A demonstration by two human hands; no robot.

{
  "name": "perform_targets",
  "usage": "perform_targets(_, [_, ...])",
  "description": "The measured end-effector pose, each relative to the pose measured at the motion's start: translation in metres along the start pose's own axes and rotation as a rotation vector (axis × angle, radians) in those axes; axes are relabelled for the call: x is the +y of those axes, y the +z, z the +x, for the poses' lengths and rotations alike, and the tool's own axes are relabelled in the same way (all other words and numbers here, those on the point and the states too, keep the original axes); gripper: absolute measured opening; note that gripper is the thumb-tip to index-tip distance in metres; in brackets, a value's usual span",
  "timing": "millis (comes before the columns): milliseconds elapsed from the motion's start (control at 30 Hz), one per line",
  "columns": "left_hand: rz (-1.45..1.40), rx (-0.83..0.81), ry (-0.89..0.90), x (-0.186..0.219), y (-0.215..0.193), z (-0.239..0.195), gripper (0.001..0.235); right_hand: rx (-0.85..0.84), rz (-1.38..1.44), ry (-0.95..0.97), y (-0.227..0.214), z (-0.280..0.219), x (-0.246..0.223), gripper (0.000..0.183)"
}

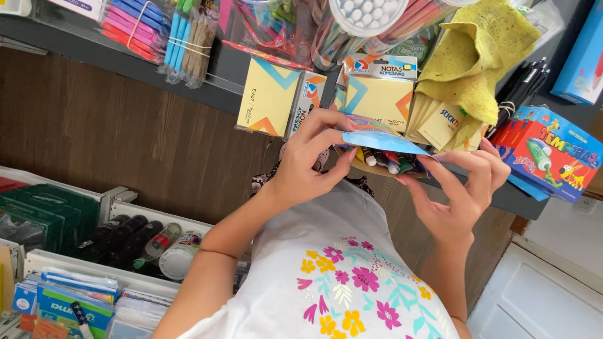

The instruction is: Organizing and cleaning various stationery items like paint boxes and markers on a glass counter.

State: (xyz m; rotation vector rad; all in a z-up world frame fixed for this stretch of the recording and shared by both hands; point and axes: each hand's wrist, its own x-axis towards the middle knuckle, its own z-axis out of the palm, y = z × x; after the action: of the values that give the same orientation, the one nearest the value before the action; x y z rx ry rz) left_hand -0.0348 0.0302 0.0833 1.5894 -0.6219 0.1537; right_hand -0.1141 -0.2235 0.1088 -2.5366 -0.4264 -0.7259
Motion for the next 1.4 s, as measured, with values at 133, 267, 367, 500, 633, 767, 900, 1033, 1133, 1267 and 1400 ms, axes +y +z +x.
perform_targets(133, [-0.047, 0.003, 0.010, -0.004, 0.000, -0.004, 0.009, -0.024, -0.017, 0.003, -0.001, 0.001, -0.001, 0.028])
perform_targets(267, [-0.025, 0.009, 0.030, -0.009, 0.000, -0.009, 0.013, -0.038, -0.019, 0.024, -0.002, 0.000, -0.005, 0.027])
perform_targets(367, [-0.031, 0.000, 0.039, -0.010, -0.001, -0.010, 0.016, -0.027, -0.024, 0.025, 0.000, -0.002, -0.005, 0.027])
perform_targets(500, [-0.030, 0.006, 0.061, -0.009, -0.003, -0.010, 0.015, -0.044, -0.007, 0.002, -0.003, 0.005, -0.009, 0.024])
perform_targets(633, [0.025, 0.049, 0.107, -0.008, 0.002, -0.009, 0.020, -0.064, 0.001, -0.049, -0.005, 0.010, -0.004, 0.017])
perform_targets(767, [0.135, 0.051, 0.142, -0.006, 0.005, -0.012, 0.024, -0.029, 0.036, -0.006, -0.007, 0.002, 0.003, 0.016])
perform_targets(900, [0.143, 0.086, 0.138, -0.004, 0.008, -0.013, 0.023, 0.000, -0.108, 0.006, -0.014, -0.007, 0.004, 0.035])
perform_targets(1033, [0.152, 0.076, 0.150, -0.003, 0.007, -0.014, 0.026, -0.056, -0.236, -0.019, -0.006, -0.015, -0.005, 0.052])
perform_targets(1133, [0.122, 0.071, 0.148, -0.005, 0.007, -0.013, 0.024, -0.138, -0.270, 0.008, 0.004, -0.002, -0.017, 0.050])
perform_targets(1267, [0.135, 0.057, 0.153, -0.009, 0.005, -0.011, 0.023, -0.148, -0.268, 0.029, 0.011, 0.006, -0.017, 0.036])
perform_targets(1400, [0.428, 0.050, 0.299, -0.010, 0.005, -0.009, 0.029, -0.130, -0.228, 0.005, 0.013, 0.009, -0.015, 0.037])
